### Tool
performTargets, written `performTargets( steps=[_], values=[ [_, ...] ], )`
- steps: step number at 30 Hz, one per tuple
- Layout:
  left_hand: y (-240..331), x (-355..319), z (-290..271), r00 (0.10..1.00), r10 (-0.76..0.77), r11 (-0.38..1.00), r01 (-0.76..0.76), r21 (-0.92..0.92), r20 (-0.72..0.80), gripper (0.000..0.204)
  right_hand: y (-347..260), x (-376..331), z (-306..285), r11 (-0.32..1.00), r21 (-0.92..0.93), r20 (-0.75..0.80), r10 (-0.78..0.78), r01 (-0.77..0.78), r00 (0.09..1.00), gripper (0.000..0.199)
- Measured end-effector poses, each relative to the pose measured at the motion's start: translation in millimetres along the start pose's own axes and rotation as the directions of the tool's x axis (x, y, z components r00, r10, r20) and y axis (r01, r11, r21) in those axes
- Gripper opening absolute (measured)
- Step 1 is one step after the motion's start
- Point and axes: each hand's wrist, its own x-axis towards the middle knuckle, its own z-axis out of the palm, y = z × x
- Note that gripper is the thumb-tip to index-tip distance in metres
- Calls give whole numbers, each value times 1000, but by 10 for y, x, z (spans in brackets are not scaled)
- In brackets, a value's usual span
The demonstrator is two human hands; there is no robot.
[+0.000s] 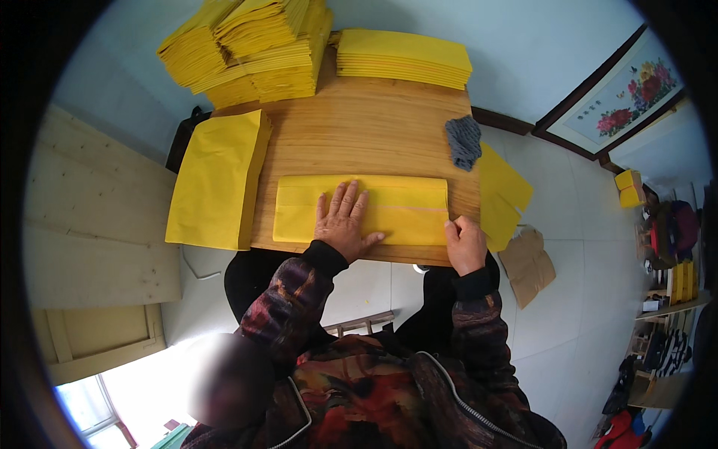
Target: The person folds yellow sheets one at a time on a low wooden table, smoothing each fold and stacking the finished pieces. A small gray cloth is briefly handled and placed back on the table.
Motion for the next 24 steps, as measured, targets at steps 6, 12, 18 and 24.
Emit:
performTargets(
  steps=[6, 12, 18, 24],
  values=[
    [-8, 17, 23, 999, -14, 1000, 15, -24, 34, 76, 12, -7, 18, 1000, 5, -25, -9, 9, 1000, 27],
    [-8, 72, 7, 1000, -22, 997, 21, -80, -13, 66, -6, -15, 46, 999, -53, -54, -1, -2, 999, 25],
    [-14, 167, -13, 991, -3, 988, -18, -153, -137, 53, -14, -14, 63, 997, -78, -63, -18, 13, 998, 25],
    [-13, 194, -5, 985, -15, 980, -20, -199, -171, 47, -109, -31, -4, 999, -39, -58, 20, -22, 998, 22]
  ],
)
